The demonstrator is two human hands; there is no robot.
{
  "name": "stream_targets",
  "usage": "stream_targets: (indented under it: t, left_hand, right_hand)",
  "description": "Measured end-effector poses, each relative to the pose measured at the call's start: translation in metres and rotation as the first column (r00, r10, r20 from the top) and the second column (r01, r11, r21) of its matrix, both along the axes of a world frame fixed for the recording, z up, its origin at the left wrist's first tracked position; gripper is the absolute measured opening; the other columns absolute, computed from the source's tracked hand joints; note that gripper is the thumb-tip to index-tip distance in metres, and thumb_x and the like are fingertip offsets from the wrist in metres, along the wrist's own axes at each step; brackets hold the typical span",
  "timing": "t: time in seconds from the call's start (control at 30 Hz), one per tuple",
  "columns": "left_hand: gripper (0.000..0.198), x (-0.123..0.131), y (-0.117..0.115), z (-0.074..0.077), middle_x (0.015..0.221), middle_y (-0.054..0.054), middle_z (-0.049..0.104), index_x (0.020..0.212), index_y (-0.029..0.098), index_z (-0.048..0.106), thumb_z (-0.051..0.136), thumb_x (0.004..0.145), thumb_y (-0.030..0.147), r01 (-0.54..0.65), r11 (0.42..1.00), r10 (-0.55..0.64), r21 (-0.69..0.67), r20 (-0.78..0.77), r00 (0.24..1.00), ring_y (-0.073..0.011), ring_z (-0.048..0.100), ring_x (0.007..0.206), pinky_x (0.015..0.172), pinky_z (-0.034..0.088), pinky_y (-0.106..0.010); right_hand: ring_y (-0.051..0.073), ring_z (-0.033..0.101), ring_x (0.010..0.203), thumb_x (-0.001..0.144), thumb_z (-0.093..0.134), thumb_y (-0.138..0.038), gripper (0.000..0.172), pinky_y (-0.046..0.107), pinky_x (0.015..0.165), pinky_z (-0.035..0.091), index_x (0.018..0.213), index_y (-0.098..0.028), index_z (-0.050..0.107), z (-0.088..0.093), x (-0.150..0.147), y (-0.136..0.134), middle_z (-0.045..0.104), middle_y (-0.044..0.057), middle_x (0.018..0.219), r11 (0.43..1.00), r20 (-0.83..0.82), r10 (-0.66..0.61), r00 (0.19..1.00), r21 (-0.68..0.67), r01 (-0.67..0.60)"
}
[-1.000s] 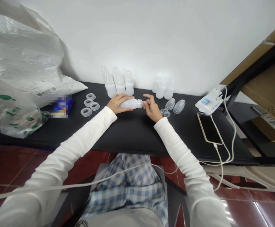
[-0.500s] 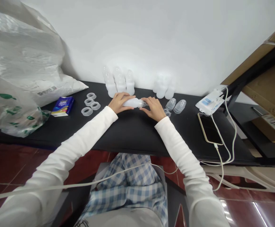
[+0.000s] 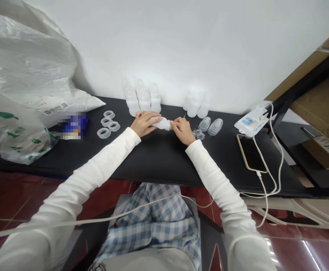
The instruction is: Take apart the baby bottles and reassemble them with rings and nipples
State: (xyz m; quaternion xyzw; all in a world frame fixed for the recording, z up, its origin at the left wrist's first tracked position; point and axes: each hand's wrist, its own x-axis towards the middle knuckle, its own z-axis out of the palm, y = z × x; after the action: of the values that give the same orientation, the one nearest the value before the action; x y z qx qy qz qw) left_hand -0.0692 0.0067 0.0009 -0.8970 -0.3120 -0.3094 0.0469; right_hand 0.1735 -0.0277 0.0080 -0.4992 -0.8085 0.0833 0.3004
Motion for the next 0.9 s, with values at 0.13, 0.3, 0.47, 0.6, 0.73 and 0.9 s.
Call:
stream_targets:
  t: [0.13, 0.3, 0.47, 0.6, 0.73, 0.9]
  left_hand:
    - [0.042, 0.000, -0.001, 0.001, 0.131, -0.014, 0.068, 0.136, 0.026, 0.061, 0.058, 0.095, 0.036, -0.030, 0.999, 0.030, -0.044, 0.004, 1.000, -0.0299, 0.062, 0.123, 0.105, 0.034, -0.047]
    - [0.046, 0.002, -0.003, 0.000, 0.131, -0.015, 0.068, 0.136, 0.024, 0.060, 0.061, 0.093, 0.040, -0.038, 0.997, 0.040, -0.074, 0.020, 0.999, -0.0314, 0.061, 0.123, 0.105, 0.034, -0.048]
    - [0.040, 0.008, -0.006, -0.002, 0.132, -0.015, 0.067, 0.135, 0.025, 0.061, 0.056, 0.095, 0.030, -0.052, 0.998, 0.053, -0.043, 0.021, 0.998, -0.0308, 0.060, 0.123, 0.103, 0.034, -0.050]
    - [0.039, 0.012, -0.009, -0.003, 0.134, -0.014, 0.066, 0.134, 0.028, 0.062, 0.053, 0.096, 0.025, -0.079, 0.997, 0.079, -0.009, 0.023, 0.997, -0.0299, 0.060, 0.123, 0.103, 0.034, -0.050]
    - [0.041, 0.015, -0.011, -0.001, 0.133, -0.015, 0.066, 0.136, 0.029, 0.061, 0.056, 0.095, 0.027, -0.085, 0.996, 0.085, -0.004, 0.009, 0.996, -0.0310, 0.060, 0.122, 0.103, 0.034, -0.050]
    - [0.046, 0.009, -0.005, -0.001, 0.127, -0.017, 0.067, 0.134, 0.022, 0.062, 0.058, 0.094, 0.045, -0.109, 0.994, 0.109, -0.017, 0.042, 0.993, -0.0317, 0.061, 0.115, 0.099, 0.038, -0.047]
  right_hand:
    - [0.031, 0.055, 0.113, 0.096, 0.047, -0.064, 0.055, 0.049, 0.097, 0.040, 0.133, -0.025, 0.057, 0.002, 0.001, -0.003, 0.063, 0.013, 0.125, 0.993, 0.048, 0.021, 0.999, 0.116, -0.026]
    - [0.030, 0.058, 0.099, 0.093, 0.054, -0.061, 0.048, 0.045, 0.090, 0.040, 0.120, -0.022, 0.062, 0.009, 0.004, -0.005, 0.068, 0.012, 0.107, 0.986, 0.114, 0.057, 0.992, 0.148, -0.074]
    - [0.027, 0.056, 0.087, 0.090, 0.051, -0.071, 0.055, 0.044, 0.086, 0.040, 0.109, -0.021, 0.064, 0.015, 0.007, -0.006, 0.064, 0.008, 0.087, 0.980, 0.118, 0.061, 0.991, 0.181, -0.082]
    - [0.026, 0.056, 0.080, 0.087, 0.051, -0.077, 0.060, 0.047, 0.085, 0.042, 0.106, -0.022, 0.066, 0.018, 0.010, -0.005, 0.062, 0.006, 0.080, 0.981, 0.087, 0.077, 0.993, 0.170, -0.091]
    - [0.030, 0.059, 0.085, 0.086, 0.052, -0.077, 0.055, 0.051, 0.087, 0.043, 0.108, -0.029, 0.067, 0.022, 0.014, -0.004, 0.066, 0.008, 0.087, 0.985, 0.099, 0.079, 0.992, 0.147, -0.093]
    - [0.032, 0.059, 0.103, 0.099, 0.032, -0.066, 0.056, 0.053, 0.093, 0.041, 0.113, -0.024, 0.066, 0.030, 0.030, -0.003, 0.068, 0.012, 0.107, 0.982, 0.147, -0.056, 0.988, 0.189, 0.027]
